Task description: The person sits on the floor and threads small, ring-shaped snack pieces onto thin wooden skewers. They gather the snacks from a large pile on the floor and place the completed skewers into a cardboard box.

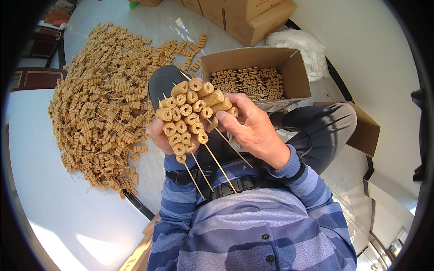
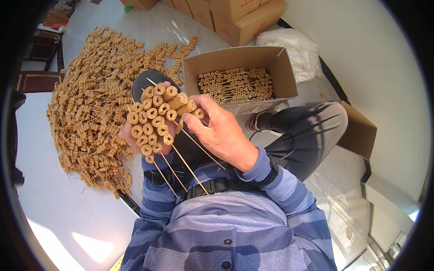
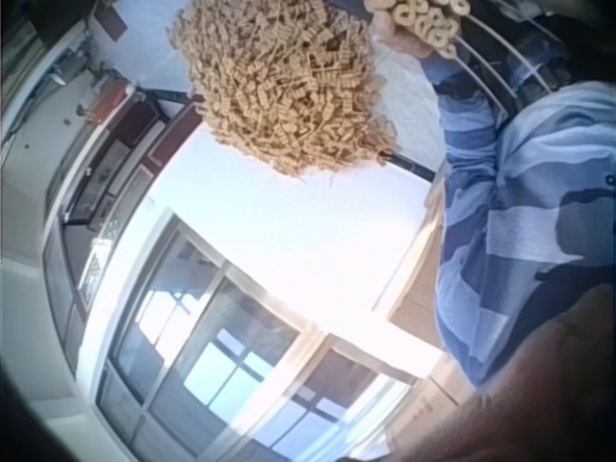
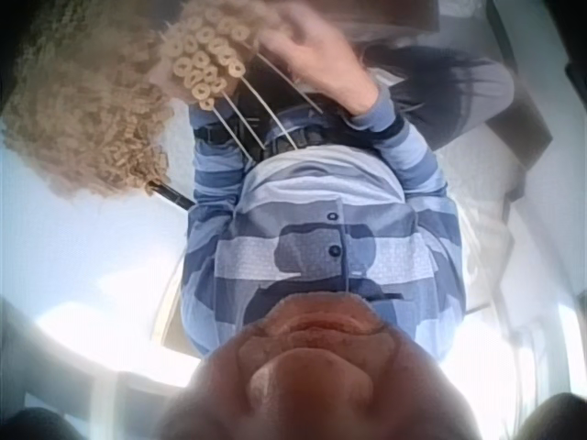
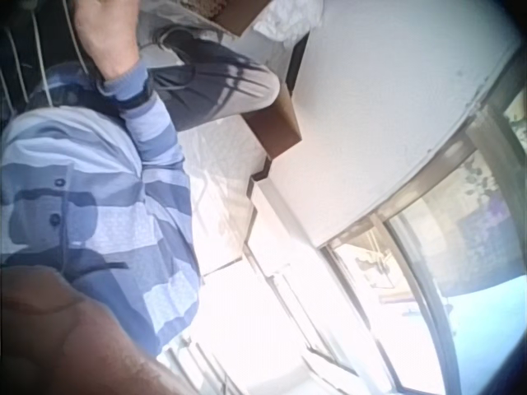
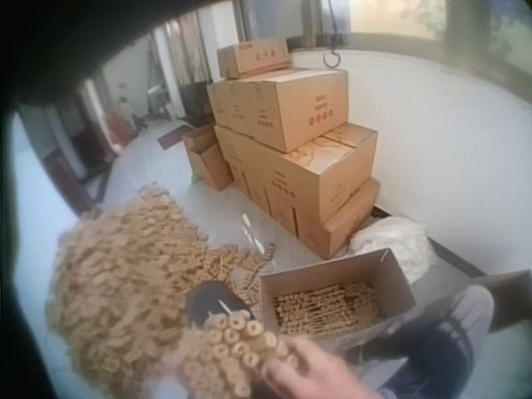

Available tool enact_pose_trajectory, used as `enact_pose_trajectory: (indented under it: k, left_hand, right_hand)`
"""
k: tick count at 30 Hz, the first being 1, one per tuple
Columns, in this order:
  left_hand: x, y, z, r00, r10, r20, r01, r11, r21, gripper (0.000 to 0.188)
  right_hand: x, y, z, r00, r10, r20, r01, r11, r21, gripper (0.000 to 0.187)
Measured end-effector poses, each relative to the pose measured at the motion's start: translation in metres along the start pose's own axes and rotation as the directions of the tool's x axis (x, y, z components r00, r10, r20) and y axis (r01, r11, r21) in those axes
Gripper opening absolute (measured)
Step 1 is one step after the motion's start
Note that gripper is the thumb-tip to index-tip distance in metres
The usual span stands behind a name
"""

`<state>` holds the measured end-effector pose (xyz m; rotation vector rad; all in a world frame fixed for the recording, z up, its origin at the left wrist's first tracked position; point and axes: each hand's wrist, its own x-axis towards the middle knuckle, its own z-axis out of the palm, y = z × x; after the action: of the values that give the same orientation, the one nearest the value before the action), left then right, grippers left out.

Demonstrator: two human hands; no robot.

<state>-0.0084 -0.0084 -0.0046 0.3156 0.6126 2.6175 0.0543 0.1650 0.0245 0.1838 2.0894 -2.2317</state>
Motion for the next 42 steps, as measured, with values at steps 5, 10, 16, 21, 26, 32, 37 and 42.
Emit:
enact_pose_trajectory:
  k: [5, 10, 16, 21, 26, 32, 37, 42]
  left_hand:
    - [-0.002, 0.0, -0.01, 0.999, -0.03, -0.029, 0.027, 0.991, -0.128, 0.087]
    - [-0.009, -0.001, -0.015, 0.997, -0.014, -0.079, 0.0, 0.985, -0.174, 0.088]
    - [-0.002, -0.008, -0.004, 0.995, -0.044, -0.091, 0.048, 0.998, 0.047, 0.094]
    - [0.001, -0.009, 0.005, 0.989, -0.02, -0.146, 0.037, 0.993, 0.111, 0.097]
    - [0.002, -0.007, 0.01, 0.982, 0.009, -0.19, 0.022, 0.987, 0.159, 0.093]
    - [-0.002, -0.004, 0.02, 0.976, -0.046, -0.214, 0.073, 0.99, 0.122, 0.087]
    - [0.005, -0.002, 0.027, 0.983, -0.029, -0.183, 0.068, 0.975, 0.21, 0.084]
    - [0.025, -0.008, 0.03, 0.988, 0.125, -0.095, -0.1, 0.969, 0.226, 0.084]
  right_hand:
    - [-0.009, 0.0, -0.002, 0.997, -0.053, 0.061, 0.061, 0.989, -0.138, 0.04]
    - [-0.01, 0.001, 0.001, 0.985, -0.14, 0.1, 0.159, 0.963, -0.218, 0.039]
    - [-0.012, -0.004, -0.001, 0.992, -0.015, 0.126, 0.045, 0.97, -0.238, 0.045]
    - [-0.012, -0.008, -0.001, 0.99, 0.025, 0.141, 0.024, 0.943, -0.333, 0.043]
    - [-0.012, -0.011, 0.001, 0.995, -0.073, 0.07, 0.096, 0.897, -0.431, 0.057]
    - [-0.01, -0.014, 0.008, 0.981, -0.156, 0.113, 0.185, 0.929, -0.321, 0.102]
    - [-0.006, -0.025, 0.011, 0.963, -0.217, 0.159, 0.263, 0.883, -0.389, 0.121]
    - [0.007, -0.034, 0.02, 0.968, -0.238, 0.076, 0.246, 0.861, -0.445, 0.123]
